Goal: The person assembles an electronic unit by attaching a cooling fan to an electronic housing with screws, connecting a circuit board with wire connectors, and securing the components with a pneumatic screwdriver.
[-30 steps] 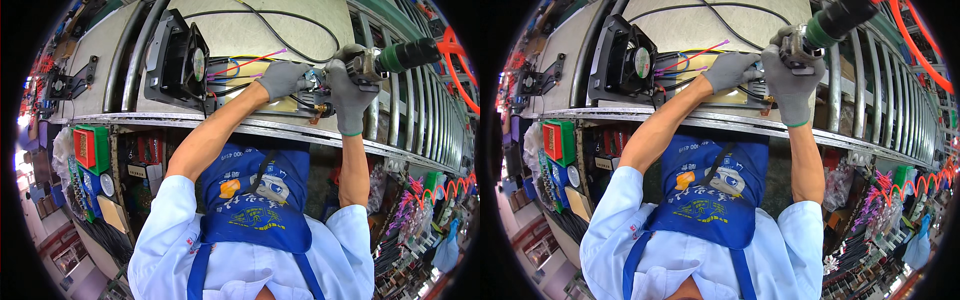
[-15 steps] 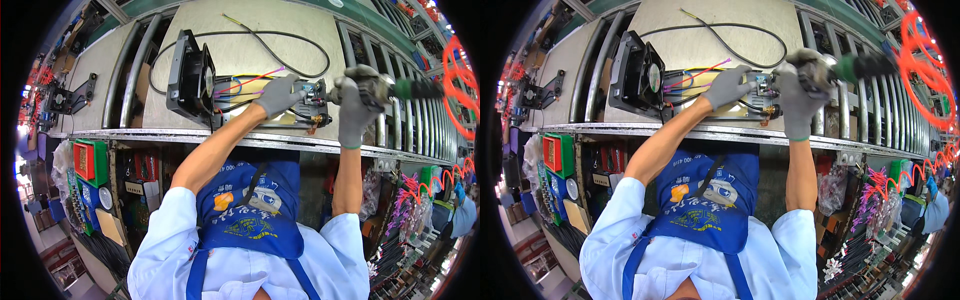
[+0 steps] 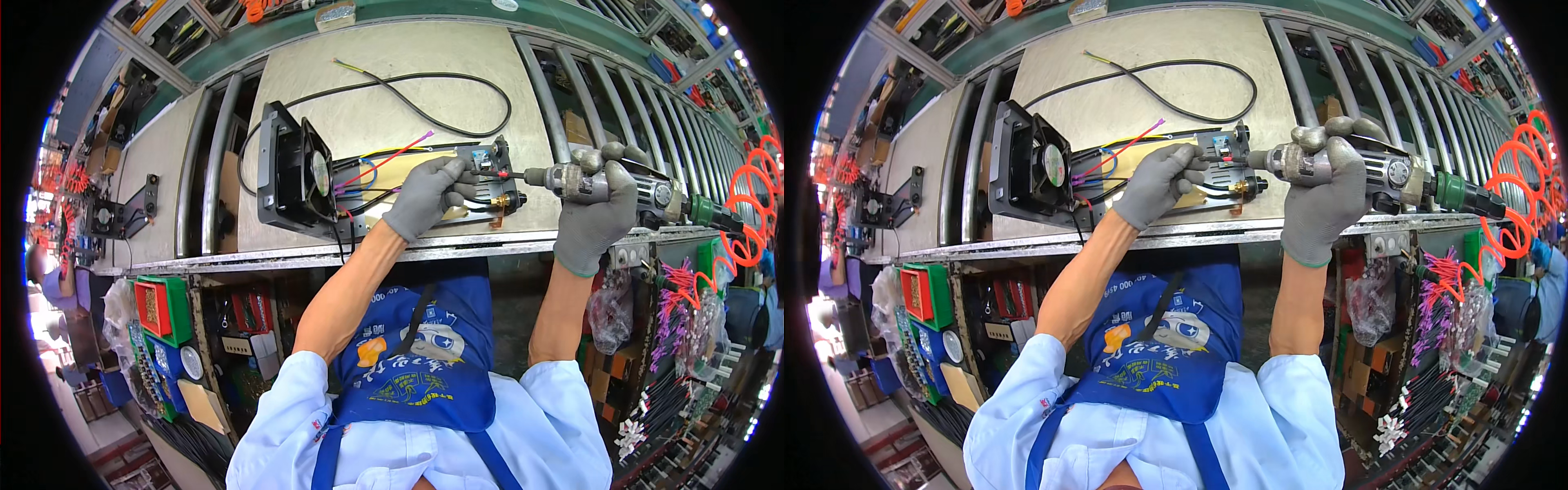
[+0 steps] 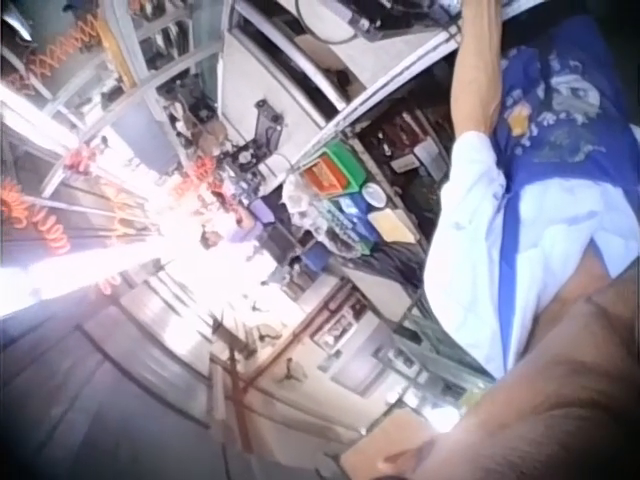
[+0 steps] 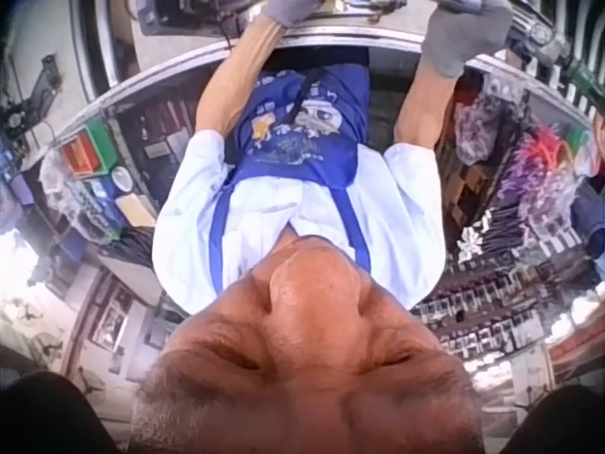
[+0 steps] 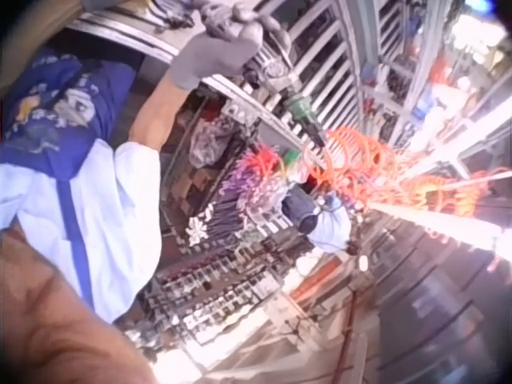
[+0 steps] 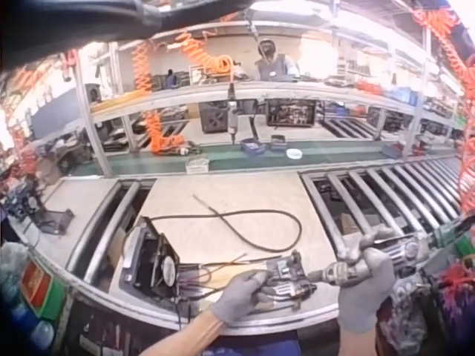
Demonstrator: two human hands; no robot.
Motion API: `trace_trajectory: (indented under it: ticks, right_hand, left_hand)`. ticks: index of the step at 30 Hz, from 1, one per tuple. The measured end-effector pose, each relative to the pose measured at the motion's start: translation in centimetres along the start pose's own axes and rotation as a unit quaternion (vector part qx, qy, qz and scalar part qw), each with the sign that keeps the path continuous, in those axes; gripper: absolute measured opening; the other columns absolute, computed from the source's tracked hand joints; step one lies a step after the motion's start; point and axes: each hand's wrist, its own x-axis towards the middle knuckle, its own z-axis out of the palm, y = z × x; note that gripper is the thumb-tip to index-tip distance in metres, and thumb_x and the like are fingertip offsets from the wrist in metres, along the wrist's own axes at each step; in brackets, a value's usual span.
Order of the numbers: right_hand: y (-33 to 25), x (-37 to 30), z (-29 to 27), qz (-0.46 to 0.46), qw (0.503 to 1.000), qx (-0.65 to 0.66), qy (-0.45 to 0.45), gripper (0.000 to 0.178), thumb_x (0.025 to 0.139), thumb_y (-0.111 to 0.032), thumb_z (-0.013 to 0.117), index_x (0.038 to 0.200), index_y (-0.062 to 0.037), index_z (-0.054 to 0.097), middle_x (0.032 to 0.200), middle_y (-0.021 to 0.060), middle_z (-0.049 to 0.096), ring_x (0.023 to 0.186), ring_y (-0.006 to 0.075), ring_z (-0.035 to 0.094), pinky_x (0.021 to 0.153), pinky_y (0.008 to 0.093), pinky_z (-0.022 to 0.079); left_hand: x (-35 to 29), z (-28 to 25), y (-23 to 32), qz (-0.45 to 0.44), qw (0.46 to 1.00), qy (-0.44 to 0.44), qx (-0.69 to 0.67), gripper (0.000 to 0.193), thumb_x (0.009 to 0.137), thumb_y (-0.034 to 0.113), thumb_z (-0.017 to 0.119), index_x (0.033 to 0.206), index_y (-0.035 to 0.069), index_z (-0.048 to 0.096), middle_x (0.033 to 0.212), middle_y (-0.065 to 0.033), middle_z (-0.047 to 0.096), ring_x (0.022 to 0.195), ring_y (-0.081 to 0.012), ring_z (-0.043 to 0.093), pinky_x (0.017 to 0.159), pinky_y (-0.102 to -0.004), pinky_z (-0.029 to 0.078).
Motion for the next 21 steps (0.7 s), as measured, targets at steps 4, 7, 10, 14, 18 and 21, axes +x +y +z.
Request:
trace_trajectory:
  ticks: [4,7,10,14,18,21]
  right_hand:
    - [0.0,0.1,-0.5,-0.003,1.000,0.018,-0.001,0.035,0.083,-0.001,0.049,0.118,-0.0072,0.052,0.100,0.0101,0.058,0.080,0.0200,0.058,0.082,0.0410,0.053]
    - [0.3,0.0,-0.6,-0.002,1.000,0.028,0.014,0.036,0.084,-0.001,0.049,0.119,-0.0072,0.051,0.101,0.0103,0.059,0.079,0.0198,0.058,0.083,0.0410,0.053]
    - [-0.2,0.1,-0.3,0.010,0.999,0.032,-0.002,0.036,0.083,-0.001,0.049,0.118,-0.0074,0.053,0.101,0.0103,0.059,0.079,0.0196,0.058,0.083,0.0410,0.053]
    - [0.6,0.4,-0.7,-0.058,0.991,-0.108,0.051,0.035,0.083,-0.001,0.049,0.117,-0.0081,0.054,0.099,0.0099,0.060,0.079,0.0192,0.058,0.084,0.0413,0.052]
    - [0.4,0.8,-0.4,-0.017,1.000,0.012,0.006,0.034,0.082,0.002,0.049,0.115,-0.0060,0.054,0.097,0.0102,0.060,0.077,0.0192,0.059,0.077,0.0395,0.055]
    - [0.4,1.1,-0.3,-0.023,1.000,0.014,0.005,0.033,0.081,0.004,0.049,0.113,-0.0032,0.053,0.094,0.0105,0.061,0.073,0.0198,0.061,0.070,0.0373,0.058]
  left_hand:
    - [-0.3,0.2,-0.2,-0.029,0.998,-0.008,-0.053,0.032,0.103,0.030,0.057,0.117,0.002,0.061,0.091,-0.0040,0.067,0.072,-0.0049,0.061,0.055,-0.0164,0.047]
    - [-0.2,0.3,-0.1,-0.041,0.996,-0.029,-0.070,0.032,0.103,0.030,0.057,0.115,0.001,0.062,0.089,-0.0039,0.067,0.068,-0.0058,0.061,0.051,-0.0172,0.045]
    - [0.0,-0.6,-0.1,-0.029,0.996,-0.070,-0.044,0.031,0.102,0.030,0.058,0.113,0.001,0.062,0.086,-0.0036,0.067,0.064,-0.0058,0.060,0.049,-0.0172,0.045]
    - [0.2,0.0,0.1,-0.031,0.996,-0.059,-0.052,0.029,0.103,0.029,0.057,0.106,0.000,0.062,0.082,-0.0074,0.068,0.059,-0.0088,0.062,0.048,-0.0183,0.047]
    - [0.9,0.5,-0.1,-0.033,0.997,-0.063,-0.019,0.040,0.103,0.038,0.056,0.099,-0.001,0.064,0.077,-0.0073,0.066,0.058,-0.0105,0.062,0.046,-0.0198,0.046]
    - [1.3,0.9,-0.2,-0.014,0.997,-0.030,0.071,0.045,0.102,0.043,0.055,0.095,-0.001,0.065,0.076,-0.0076,0.066,0.057,-0.0108,0.062,0.045,-0.0201,0.045]
